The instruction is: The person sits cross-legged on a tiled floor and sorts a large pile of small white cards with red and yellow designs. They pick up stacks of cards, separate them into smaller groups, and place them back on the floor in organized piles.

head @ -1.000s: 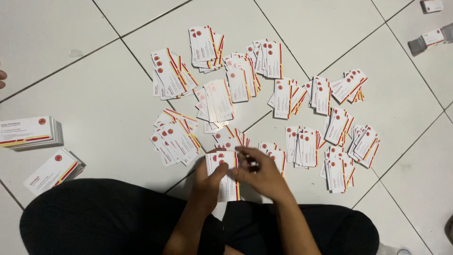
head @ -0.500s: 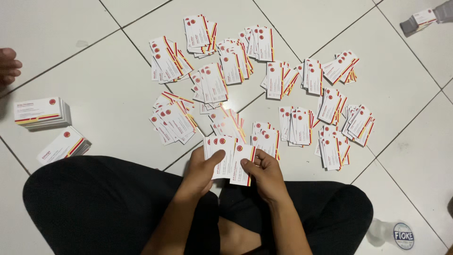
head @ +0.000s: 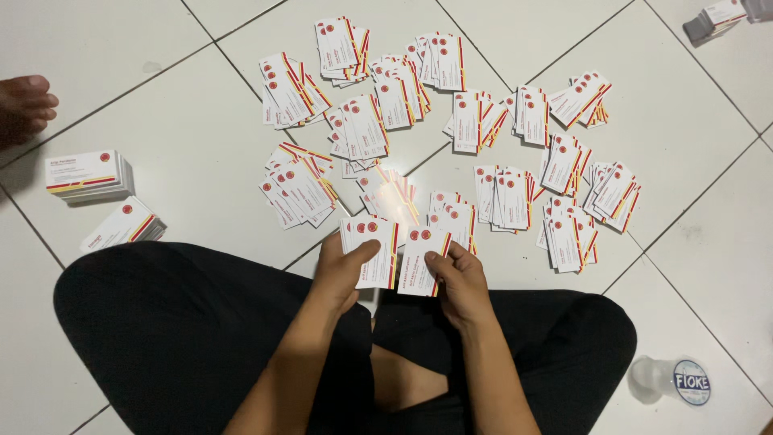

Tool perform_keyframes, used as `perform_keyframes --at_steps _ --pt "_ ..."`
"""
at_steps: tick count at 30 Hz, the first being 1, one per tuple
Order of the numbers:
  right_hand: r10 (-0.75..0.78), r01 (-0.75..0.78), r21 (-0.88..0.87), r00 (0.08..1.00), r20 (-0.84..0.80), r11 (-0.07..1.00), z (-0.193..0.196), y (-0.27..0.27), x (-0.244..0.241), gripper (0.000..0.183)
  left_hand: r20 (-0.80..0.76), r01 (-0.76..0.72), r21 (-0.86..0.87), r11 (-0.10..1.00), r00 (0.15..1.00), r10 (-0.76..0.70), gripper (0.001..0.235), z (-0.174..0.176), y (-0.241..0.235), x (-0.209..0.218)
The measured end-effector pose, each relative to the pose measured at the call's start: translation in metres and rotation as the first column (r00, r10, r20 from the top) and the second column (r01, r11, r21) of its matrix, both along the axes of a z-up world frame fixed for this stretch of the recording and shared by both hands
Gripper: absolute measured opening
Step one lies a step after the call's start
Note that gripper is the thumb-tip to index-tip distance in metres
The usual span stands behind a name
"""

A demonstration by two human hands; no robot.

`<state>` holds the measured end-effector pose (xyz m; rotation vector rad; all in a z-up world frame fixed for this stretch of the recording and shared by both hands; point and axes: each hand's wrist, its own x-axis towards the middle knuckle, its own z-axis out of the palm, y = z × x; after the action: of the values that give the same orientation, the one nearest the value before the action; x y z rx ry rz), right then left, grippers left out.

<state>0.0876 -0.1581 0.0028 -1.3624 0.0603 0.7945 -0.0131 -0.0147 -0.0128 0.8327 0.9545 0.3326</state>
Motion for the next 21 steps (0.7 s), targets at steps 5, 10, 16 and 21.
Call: perform_keyframes --at_steps 5,10,16,21 --pt "0.08 -0.075 0.073 0.994 -0.073 0.995 0.007 0.003 -0.012 0.026 0.059 0.016 0.113 0.993 0.998 -0.023 0.044 -0.004 -0.007 0.001" --pt "0.097 -0.097 0.046 0.995 -0.004 0.994 0.018 0.01 -0.013 0.032 0.01 0.009 0.12 0.993 1.0 -0.01 0.041 0.024 -0.004 -0.003" --pt "0.057 -0.053 0.051 0.995 -0.079 0.997 0.0 -0.003 -0.004 0.032 -0.003 -0.07 -0.041 0.997 0.998 0.07 0.035 0.035 -0.009 0.004" --pt "0.08 -0.071 0.075 0.988 -0.131 0.995 -0.006 -0.002 -0.013 0.03 0.034 0.002 0.021 1.0 0.999 -0.003 0.043 0.004 -0.004 0.006"
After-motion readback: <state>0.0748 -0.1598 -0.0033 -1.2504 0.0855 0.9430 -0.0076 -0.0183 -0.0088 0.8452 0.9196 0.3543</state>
